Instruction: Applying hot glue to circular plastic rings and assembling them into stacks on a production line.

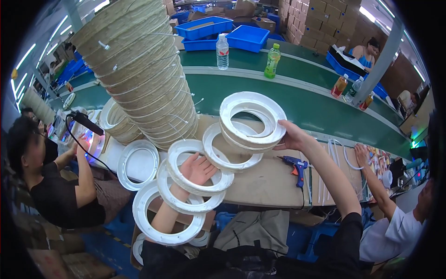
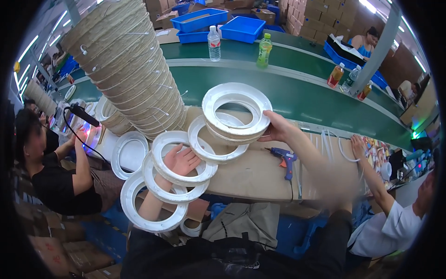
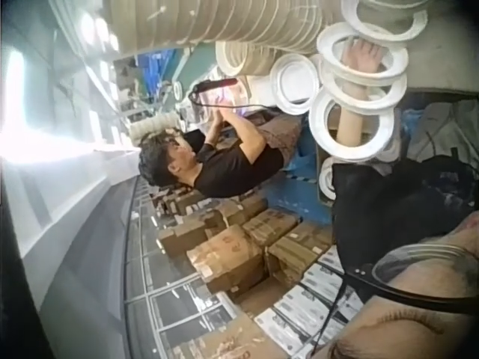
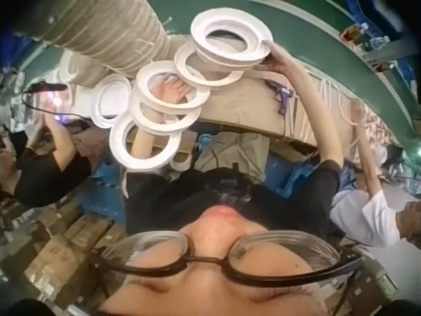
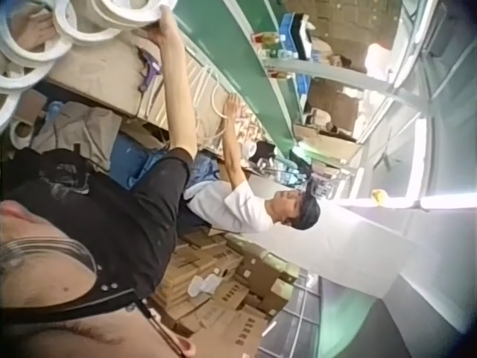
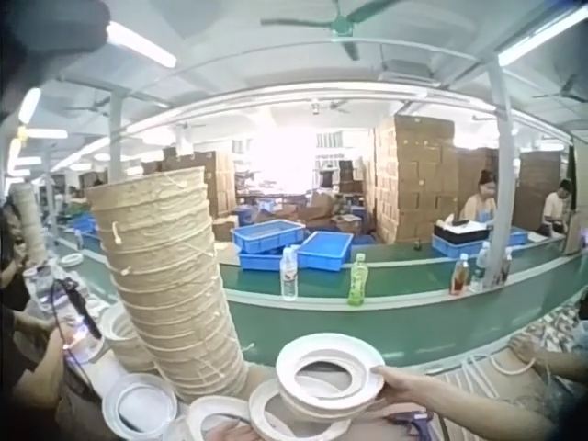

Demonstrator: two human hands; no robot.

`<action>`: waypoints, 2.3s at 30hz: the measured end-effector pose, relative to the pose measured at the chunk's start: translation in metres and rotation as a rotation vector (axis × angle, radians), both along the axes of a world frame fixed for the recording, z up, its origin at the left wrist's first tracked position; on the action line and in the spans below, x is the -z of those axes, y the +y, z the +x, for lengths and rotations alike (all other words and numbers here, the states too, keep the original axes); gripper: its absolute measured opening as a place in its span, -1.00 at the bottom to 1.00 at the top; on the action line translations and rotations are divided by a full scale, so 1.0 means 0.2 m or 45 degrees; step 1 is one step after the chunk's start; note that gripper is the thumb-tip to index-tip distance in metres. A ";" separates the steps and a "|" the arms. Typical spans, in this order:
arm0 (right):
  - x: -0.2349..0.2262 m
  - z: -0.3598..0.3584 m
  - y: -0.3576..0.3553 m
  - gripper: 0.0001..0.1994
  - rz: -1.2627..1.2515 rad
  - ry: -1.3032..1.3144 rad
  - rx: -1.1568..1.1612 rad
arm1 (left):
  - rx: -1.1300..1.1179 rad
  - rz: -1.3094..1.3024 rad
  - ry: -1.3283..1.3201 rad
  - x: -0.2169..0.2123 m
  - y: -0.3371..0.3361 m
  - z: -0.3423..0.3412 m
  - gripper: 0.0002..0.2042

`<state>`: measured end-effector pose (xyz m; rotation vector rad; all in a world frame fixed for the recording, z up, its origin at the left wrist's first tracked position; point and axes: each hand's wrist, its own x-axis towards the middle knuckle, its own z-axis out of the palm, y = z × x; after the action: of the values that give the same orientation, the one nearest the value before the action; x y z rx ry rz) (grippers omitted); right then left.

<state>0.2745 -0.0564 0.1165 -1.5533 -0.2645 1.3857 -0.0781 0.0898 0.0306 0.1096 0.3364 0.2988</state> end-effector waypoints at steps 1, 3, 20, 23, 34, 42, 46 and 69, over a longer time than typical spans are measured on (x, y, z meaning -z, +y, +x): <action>-0.02 0.01 0.01 -0.54 -0.010 -0.041 -0.033 | 0.006 0.040 0.007 -0.01 -0.01 -0.04 -0.47; -0.04 0.07 0.04 -0.55 -0.070 -0.121 -0.071 | -0.011 0.055 0.051 -0.04 -0.03 -0.07 -0.49; 0.14 0.40 0.32 -0.48 -0.219 -0.355 -0.527 | -0.279 0.086 0.122 -0.03 -0.14 -0.08 -0.43; 0.13 0.38 0.29 -0.37 -0.123 -0.241 -0.547 | -0.325 0.073 0.155 -0.04 -0.16 -0.09 -0.41; 0.03 0.16 0.30 -0.21 0.365 -0.407 -0.610 | -0.231 0.159 0.083 -0.06 -0.17 -0.03 -0.39; 0.07 0.22 0.19 -0.33 -0.010 -0.165 -0.479 | -0.295 0.335 0.038 -0.07 -0.13 0.07 -0.50; 0.15 0.24 0.15 -0.41 0.061 0.108 -0.380 | -0.353 0.406 0.069 -0.07 -0.16 0.08 -0.49; 0.11 0.36 0.11 -0.36 0.212 0.012 -0.560 | -0.309 1.641 0.734 -0.17 -0.19 0.19 -0.32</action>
<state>0.3470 -0.0351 0.0953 -1.3997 -0.7320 1.6577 -0.0395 0.0509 0.0652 1.4512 0.6870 0.6931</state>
